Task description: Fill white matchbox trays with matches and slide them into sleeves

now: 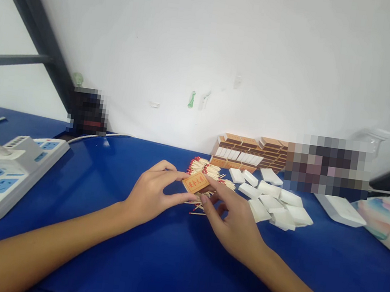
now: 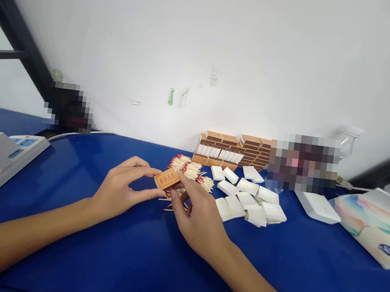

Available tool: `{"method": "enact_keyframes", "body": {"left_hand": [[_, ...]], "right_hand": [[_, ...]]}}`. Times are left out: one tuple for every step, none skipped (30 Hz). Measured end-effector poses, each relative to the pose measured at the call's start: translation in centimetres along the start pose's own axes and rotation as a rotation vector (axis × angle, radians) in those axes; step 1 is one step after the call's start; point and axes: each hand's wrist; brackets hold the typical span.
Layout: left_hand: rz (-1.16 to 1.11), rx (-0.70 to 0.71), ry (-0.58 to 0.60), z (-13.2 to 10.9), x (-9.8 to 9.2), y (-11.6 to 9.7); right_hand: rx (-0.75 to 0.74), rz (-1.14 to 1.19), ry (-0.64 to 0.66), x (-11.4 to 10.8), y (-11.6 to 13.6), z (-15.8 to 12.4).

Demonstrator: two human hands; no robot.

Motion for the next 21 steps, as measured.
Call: {"method": "enact_keyframes", "body": {"left_hand": [[0.0, -0.001, 0.001, 0.0, 0.0, 0.0], [0.0, 0.0, 0.001, 0.0, 0.0, 0.0], [-0.001, 0.001, 0.001, 0.0, 0.1, 0.0], [-0.002, -0.002, 0.003, -0.1, 0.1, 0.0], [-0.002, -0.006, 0.005, -0.2, 0.1, 0.0], [-0.001, -0.01, 0.007, -0.2, 0.1, 0.0], [0.001, -0.008, 0.009, -0.2, 0.1, 0.0], [0.006, -0.001, 0.012, -0.1, 0.0, 0.1], [0.012, 0.013, 0.013, 0.1, -0.2, 0.2], [0.021, 0.032, 0.011, 0.4, -0.5, 0.4], [0.035, 0.044, 0.01, 0.9, -0.8, 0.8], [0.049, 0.047, 0.005, 1.6, -1.1, 1.3], [0.063, 0.035, -0.001, 2.5, -1.4, 2.0], [0.091, 0.004, 0.008, 3.5, -1.6, 2.8], [0.128, -0.024, 0.028, 4.7, -1.7, 3.9], [0.17, -0.036, 0.072, 5.8, -1.7, 5.1], [0.224, -0.022, 0.166, 6.9, -1.6, 6.3], [0.277, -0.003, 0.268, 8.0, -1.3, 7.6], [0.334, -0.005, 0.356, 8.8, -0.8, 8.9], [0.361, -0.019, 0.385, 9.5, -0.3, 10.0], [0.38, -0.033, 0.396, 9.9, 0.2, 10.9]], "right_hand": [[-0.001, 0.0, -0.004, 0.0, 0.0, 0.0], [-0.002, 0.001, -0.008, 0.0, 0.0, 0.0], [-0.001, 0.002, -0.011, 0.0, 0.0, 0.0], [0.001, 0.002, -0.011, 0.0, 0.0, 0.0], [0.004, 0.002, -0.009, 0.0, 0.1, 0.0], [0.006, 0.001, -0.005, 0.0, 0.1, 0.0], [0.008, 0.0, 0.0, 0.1, 0.1, -0.1], [0.013, -0.001, -0.001, 0.1, 0.0, -0.1], [0.023, -0.006, -0.009, 0.1, 0.0, -0.1], [0.039, -0.016, -0.022, 0.0, -0.1, -0.1], [0.06, -0.035, -0.04, 0.0, -0.2, -0.1], [0.082, -0.06, -0.059, -0.1, -0.4, 0.0], [0.099, -0.09, -0.078, -0.3, -0.6, 0.1], [0.111, -0.121, -0.093, -0.4, -0.8, 0.2], [0.116, -0.151, -0.106, -0.6, -1.1, 0.4], [0.115, -0.179, -0.117, -0.8, -1.3, 0.5], [0.109, -0.204, -0.124, -0.9, -1.6, 0.6], [0.102, -0.23, -0.122, -1.1, -1.9, 0.8], [0.091, -0.258, -0.119, -1.2, -2.1, 0.8], [0.079, -0.287, -0.111, -1.3, -2.4, 0.9], [0.064, -0.318, -0.105, -1.5, -2.7, 0.9]]}}
Point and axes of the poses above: each hand's wrist, its own z-axis towards the middle knuckle, its own x-axis out of the palm, y = z × x, and after that the axes turned 11 degrees about -x, right-handed
